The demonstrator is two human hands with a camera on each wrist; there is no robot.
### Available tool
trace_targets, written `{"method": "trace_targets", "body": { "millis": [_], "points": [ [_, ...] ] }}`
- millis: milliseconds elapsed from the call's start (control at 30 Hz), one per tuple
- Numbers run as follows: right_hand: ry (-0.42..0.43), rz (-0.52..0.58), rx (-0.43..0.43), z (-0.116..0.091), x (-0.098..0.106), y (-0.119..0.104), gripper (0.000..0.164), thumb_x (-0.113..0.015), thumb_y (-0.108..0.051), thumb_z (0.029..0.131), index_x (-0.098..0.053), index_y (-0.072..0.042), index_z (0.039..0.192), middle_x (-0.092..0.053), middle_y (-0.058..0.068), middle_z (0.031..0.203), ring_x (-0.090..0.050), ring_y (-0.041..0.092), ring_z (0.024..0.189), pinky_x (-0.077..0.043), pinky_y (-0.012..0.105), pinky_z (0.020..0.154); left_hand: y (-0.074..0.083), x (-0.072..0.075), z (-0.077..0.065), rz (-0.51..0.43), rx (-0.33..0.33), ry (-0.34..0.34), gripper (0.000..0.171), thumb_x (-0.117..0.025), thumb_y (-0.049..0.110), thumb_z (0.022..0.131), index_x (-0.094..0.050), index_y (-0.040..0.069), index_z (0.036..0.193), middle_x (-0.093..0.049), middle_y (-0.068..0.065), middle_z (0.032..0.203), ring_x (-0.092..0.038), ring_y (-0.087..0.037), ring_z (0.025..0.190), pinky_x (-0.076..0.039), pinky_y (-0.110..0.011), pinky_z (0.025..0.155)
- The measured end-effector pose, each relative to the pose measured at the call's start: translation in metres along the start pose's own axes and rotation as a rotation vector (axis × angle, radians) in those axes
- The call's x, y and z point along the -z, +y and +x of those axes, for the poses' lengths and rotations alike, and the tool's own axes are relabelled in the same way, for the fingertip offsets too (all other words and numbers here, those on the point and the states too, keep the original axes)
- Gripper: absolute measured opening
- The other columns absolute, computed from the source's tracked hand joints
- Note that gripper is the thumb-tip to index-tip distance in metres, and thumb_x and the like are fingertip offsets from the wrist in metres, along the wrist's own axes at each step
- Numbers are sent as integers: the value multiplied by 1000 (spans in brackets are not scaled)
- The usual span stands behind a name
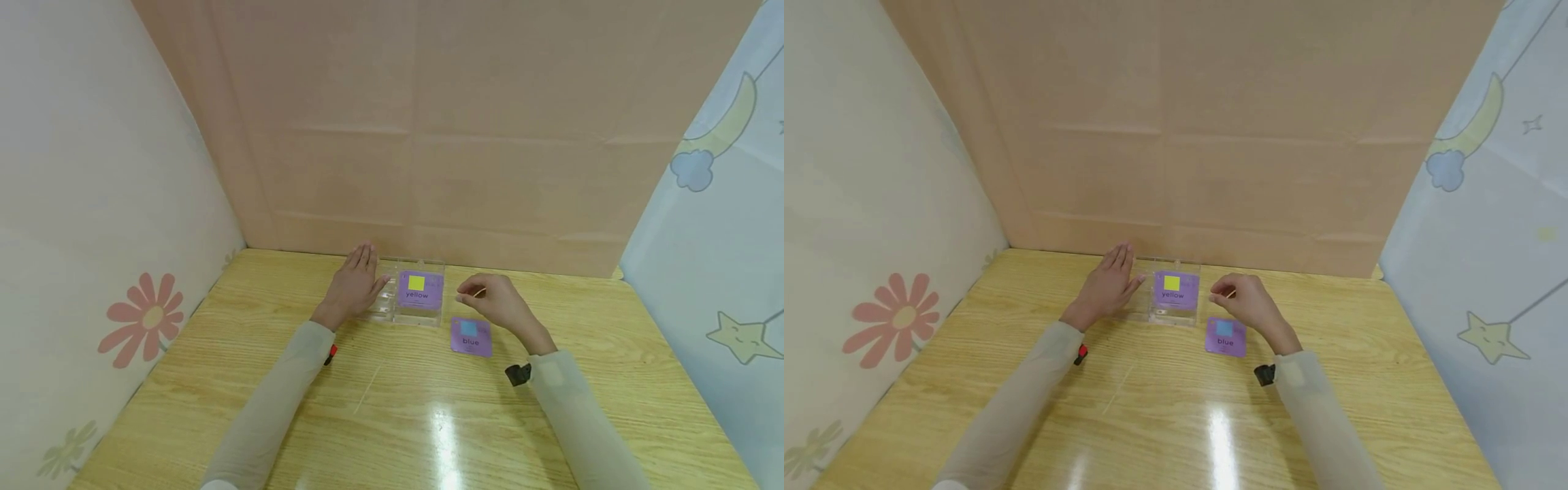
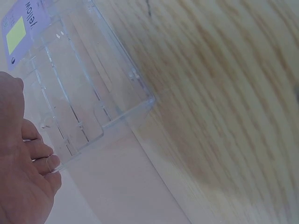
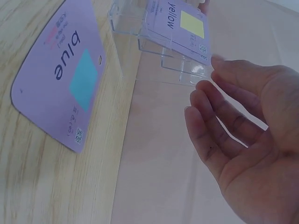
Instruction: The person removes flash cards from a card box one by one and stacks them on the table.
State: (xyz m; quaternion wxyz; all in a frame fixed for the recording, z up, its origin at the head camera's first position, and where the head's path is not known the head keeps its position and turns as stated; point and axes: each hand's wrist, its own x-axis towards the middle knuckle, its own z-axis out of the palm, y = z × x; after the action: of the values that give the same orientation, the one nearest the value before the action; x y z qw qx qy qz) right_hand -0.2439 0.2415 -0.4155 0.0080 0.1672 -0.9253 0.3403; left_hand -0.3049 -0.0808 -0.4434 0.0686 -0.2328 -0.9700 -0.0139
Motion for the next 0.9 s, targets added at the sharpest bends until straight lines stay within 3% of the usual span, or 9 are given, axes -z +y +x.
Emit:
{"method": "trace_targets", "body": {
  "millis": [900],
  "points": [
    [8, 29, 1, 10, -7, -19, 33, -75, -16, 98, -71, 1, 126, -72, 22, 129, -71, 37, 113, -61, 52, 98, 0, 1, 0, -9, -7, -15, 76, -29, 49, 115, -15, -7, 165, -16, -26, 174, -16, -36, 165, -14, -46, 137]
  ]
}}
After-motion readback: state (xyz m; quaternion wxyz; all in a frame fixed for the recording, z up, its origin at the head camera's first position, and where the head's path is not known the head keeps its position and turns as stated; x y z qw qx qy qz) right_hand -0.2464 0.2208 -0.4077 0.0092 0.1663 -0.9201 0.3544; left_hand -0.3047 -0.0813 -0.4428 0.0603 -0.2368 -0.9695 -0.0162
